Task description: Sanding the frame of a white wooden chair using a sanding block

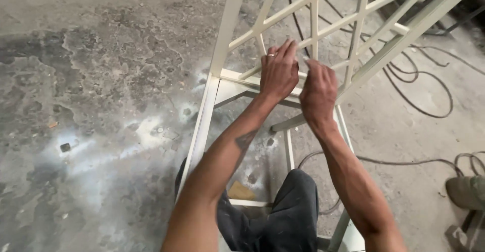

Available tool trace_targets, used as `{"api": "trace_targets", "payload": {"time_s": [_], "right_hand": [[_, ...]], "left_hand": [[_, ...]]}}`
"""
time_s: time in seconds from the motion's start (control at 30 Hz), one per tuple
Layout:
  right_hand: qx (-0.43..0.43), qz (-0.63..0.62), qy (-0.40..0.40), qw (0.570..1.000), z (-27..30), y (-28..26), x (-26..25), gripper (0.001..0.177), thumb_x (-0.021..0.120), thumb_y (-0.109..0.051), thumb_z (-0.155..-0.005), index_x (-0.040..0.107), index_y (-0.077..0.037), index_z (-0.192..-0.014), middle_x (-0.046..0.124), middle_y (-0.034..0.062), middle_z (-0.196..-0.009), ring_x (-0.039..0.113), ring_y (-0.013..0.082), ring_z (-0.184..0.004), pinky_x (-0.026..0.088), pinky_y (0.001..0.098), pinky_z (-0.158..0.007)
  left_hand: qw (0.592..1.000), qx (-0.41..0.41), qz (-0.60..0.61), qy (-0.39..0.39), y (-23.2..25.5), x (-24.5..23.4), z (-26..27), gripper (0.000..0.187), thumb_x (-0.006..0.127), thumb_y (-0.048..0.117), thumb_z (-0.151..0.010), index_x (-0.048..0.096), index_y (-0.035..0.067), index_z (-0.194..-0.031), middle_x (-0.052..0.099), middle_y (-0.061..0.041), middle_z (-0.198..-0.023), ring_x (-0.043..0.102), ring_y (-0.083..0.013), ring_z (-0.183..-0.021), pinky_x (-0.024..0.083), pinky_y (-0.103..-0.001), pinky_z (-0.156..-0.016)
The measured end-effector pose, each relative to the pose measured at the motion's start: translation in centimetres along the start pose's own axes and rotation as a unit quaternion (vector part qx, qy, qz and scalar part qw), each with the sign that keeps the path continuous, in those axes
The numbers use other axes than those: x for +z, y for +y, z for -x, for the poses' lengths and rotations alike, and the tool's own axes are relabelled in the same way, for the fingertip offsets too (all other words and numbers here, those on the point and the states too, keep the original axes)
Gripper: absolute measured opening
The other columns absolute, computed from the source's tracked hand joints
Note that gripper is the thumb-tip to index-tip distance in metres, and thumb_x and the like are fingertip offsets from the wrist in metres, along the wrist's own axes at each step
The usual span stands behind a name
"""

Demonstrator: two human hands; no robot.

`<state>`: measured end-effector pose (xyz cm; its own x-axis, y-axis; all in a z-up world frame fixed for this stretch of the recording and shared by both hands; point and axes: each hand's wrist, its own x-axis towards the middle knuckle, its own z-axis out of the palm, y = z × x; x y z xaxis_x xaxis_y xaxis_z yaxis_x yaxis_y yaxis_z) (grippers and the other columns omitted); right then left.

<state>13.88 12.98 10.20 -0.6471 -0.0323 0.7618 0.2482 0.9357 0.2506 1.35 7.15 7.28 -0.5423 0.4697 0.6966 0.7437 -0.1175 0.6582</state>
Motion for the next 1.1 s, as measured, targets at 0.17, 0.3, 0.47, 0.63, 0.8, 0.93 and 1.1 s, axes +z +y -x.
{"api": "trace_targets", "payload": {"time_s": [0.17,0.3,0.47,0.63,0.8,0.93,1.1], "right_hand": [[0.022,-0.024,0.034,0.999,-0.5,1.4,-1.5,0.025,0.059,0.000,-0.102,0.070,-0.002,-0.124,0.073,0.0153,-0.117,0.066,0.0354,-0.110,0.049,0.0412,-0.092],[-0.048,0.048,0.044,0.997,-3.2,0.8,0.2,0.022,0.063,-0.006,-0.102,0.074,-0.008,-0.120,0.075,0.0083,-0.118,0.065,0.0279,-0.113,0.047,0.0362,-0.088],[-0.074,0.216,-0.067,0.971,-4.6,0.8,2.3,0.034,0.067,-0.008,-0.090,0.065,-0.010,-0.124,0.066,0.0100,-0.128,0.056,0.0333,-0.113,0.048,0.0422,-0.082],[-0.029,0.242,-0.254,0.936,-6.7,-1.4,0.1,0.049,0.067,0.002,-0.083,0.062,0.001,-0.132,0.055,0.0210,-0.137,0.067,0.0441,-0.100,0.066,0.0435,-0.061],[0.012,0.257,-0.319,0.912,-6.9,-0.1,2.7,0.044,0.058,-0.003,-0.093,0.059,-0.001,-0.137,0.063,0.0164,-0.122,0.064,0.0376,-0.102,0.062,0.0385,-0.054],[-0.011,0.249,-0.297,0.922,-6.9,-1.2,1.5,0.045,0.061,-0.004,-0.089,0.060,0.005,-0.133,0.056,0.0218,-0.131,0.063,0.0423,-0.105,0.065,0.0421,-0.054],[0.040,0.195,-0.309,0.930,-7.6,-2.1,1.3,0.035,0.056,-0.002,-0.100,0.061,0.000,-0.135,0.061,0.0189,-0.127,0.054,0.0316,-0.105,0.062,0.0350,-0.066]], "left_hand": [[0.975,0.052,-0.218,-0.013,-1.8,2.9,-0.4,0.074,0.071,0.023,-0.089,0.042,0.012,-0.156,0.052,-0.011,-0.152,0.053,-0.0313,-0.138,0.040,-0.052,-0.113],[0.958,0.126,-0.257,0.021,-3.4,0.8,1.3,0.062,0.067,0.019,-0.087,0.050,0.000,-0.143,0.059,-0.020,-0.137,0.052,-0.0362,-0.136,0.039,-0.049,-0.114],[0.924,0.127,-0.351,-0.081,-3.7,-3.6,3.0,0.057,0.063,0.016,-0.093,0.047,-0.001,-0.145,0.058,-0.019,-0.141,0.042,-0.0327,-0.143,0.031,-0.055,-0.114],[0.918,0.137,-0.372,-0.030,-4.5,-2.4,3.9,0.052,0.055,0.013,-0.094,0.048,-0.001,-0.144,0.061,-0.019,-0.134,0.057,-0.0307,-0.121,0.043,-0.048,-0.093],[0.916,0.186,-0.353,0.045,-4.9,-2.9,4.4,0.047,0.054,0.011,-0.095,0.053,0.000,-0.141,0.062,-0.020,-0.130,0.064,-0.0301,-0.097,0.047,-0.043,-0.078],[0.924,0.192,-0.328,0.034,-5.1,-3.4,4.3,0.059,0.060,0.009,-0.087,0.050,-0.002,-0.144,0.062,-0.022,-0.133,0.066,-0.0320,-0.098,0.046,-0.045,-0.079],[0.919,0.154,-0.355,-0.069,-4.2,-4.8,3.9,0.055,0.056,0.002,-0.094,0.042,-0.001,-0.147,0.056,-0.020,-0.146,0.066,-0.0301,-0.104,0.048,-0.043,-0.079]]}}
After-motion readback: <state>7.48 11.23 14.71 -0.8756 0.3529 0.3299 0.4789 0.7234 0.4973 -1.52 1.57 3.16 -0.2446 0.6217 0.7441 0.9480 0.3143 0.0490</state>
